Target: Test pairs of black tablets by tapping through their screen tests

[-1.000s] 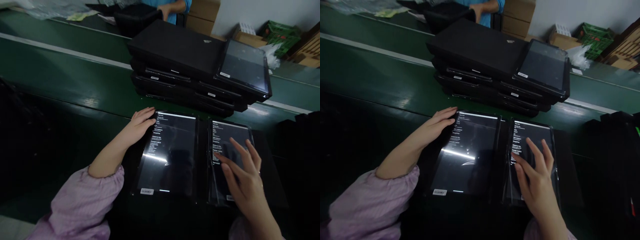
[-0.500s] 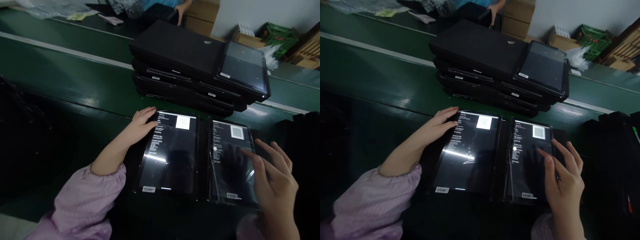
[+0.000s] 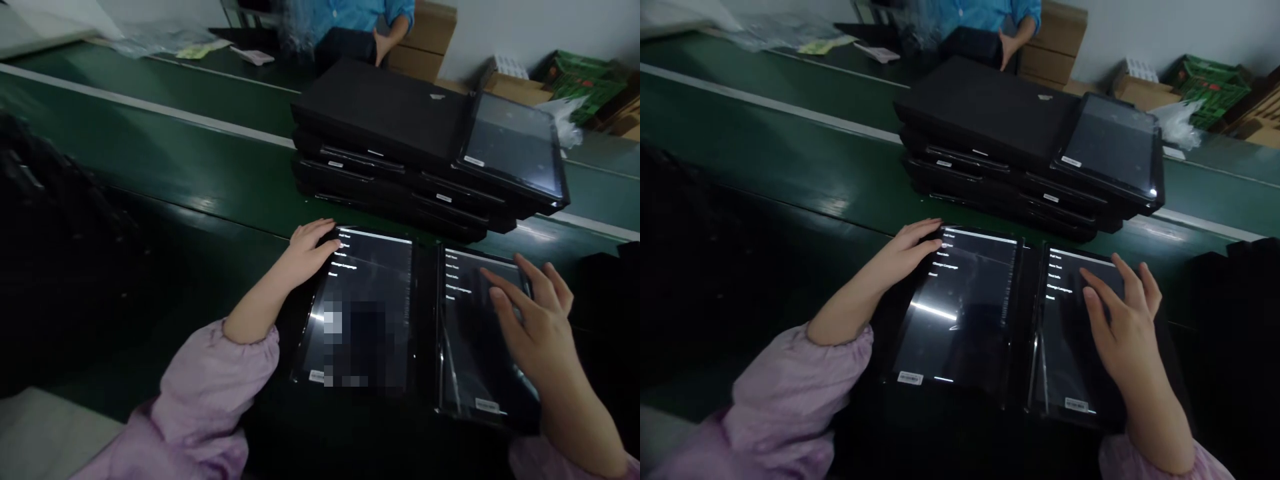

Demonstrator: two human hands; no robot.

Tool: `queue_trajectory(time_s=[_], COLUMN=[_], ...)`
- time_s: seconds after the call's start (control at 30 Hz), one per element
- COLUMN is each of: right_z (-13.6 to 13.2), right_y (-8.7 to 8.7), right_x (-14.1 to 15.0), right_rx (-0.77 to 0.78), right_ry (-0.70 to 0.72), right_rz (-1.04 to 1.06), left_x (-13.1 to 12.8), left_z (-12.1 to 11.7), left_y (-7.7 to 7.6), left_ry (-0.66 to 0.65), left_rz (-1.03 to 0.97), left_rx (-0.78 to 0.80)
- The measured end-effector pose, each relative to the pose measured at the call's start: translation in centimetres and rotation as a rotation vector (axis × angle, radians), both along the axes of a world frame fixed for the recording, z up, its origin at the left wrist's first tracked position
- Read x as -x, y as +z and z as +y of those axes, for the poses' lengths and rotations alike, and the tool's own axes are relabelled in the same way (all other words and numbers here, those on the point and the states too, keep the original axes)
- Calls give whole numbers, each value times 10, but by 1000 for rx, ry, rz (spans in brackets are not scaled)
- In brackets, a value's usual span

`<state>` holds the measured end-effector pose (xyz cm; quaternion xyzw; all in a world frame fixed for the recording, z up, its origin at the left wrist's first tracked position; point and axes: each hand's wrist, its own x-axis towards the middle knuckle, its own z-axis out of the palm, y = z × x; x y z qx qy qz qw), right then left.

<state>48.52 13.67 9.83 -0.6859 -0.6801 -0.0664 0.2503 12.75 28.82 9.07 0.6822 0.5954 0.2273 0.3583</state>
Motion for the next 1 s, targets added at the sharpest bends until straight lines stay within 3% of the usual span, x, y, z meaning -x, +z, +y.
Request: queue_trajectory(time_s=[0.1, 0.27, 0.37, 0.57, 0.73, 0.87, 1.0], right_z=[-1, -14, -16, -13, -15, -13, -20], right_y=[-2, 8, 13, 12, 12, 5, 0], right_x=[-2, 3, 9, 17, 18, 11, -9], right_rx=[-26, -68, -53, -184, -137, -106, -73], right_ry=[1, -168, -196, -104, 50, 79, 76], right_rz=[1, 120, 169, 130, 84, 17, 50], left_x=[-2, -6, -8, -9, -2, 10, 18], left_z=[0, 4, 5, 5, 4, 5, 8], left_y=[1, 3, 5, 5, 2, 0, -2], left_ry=[24, 41, 42, 36, 12, -28, -159], left_rz=[23, 63, 71, 34, -25, -68, -96], left_rx=[-11, -12, -7, -11, 18, 58, 22])
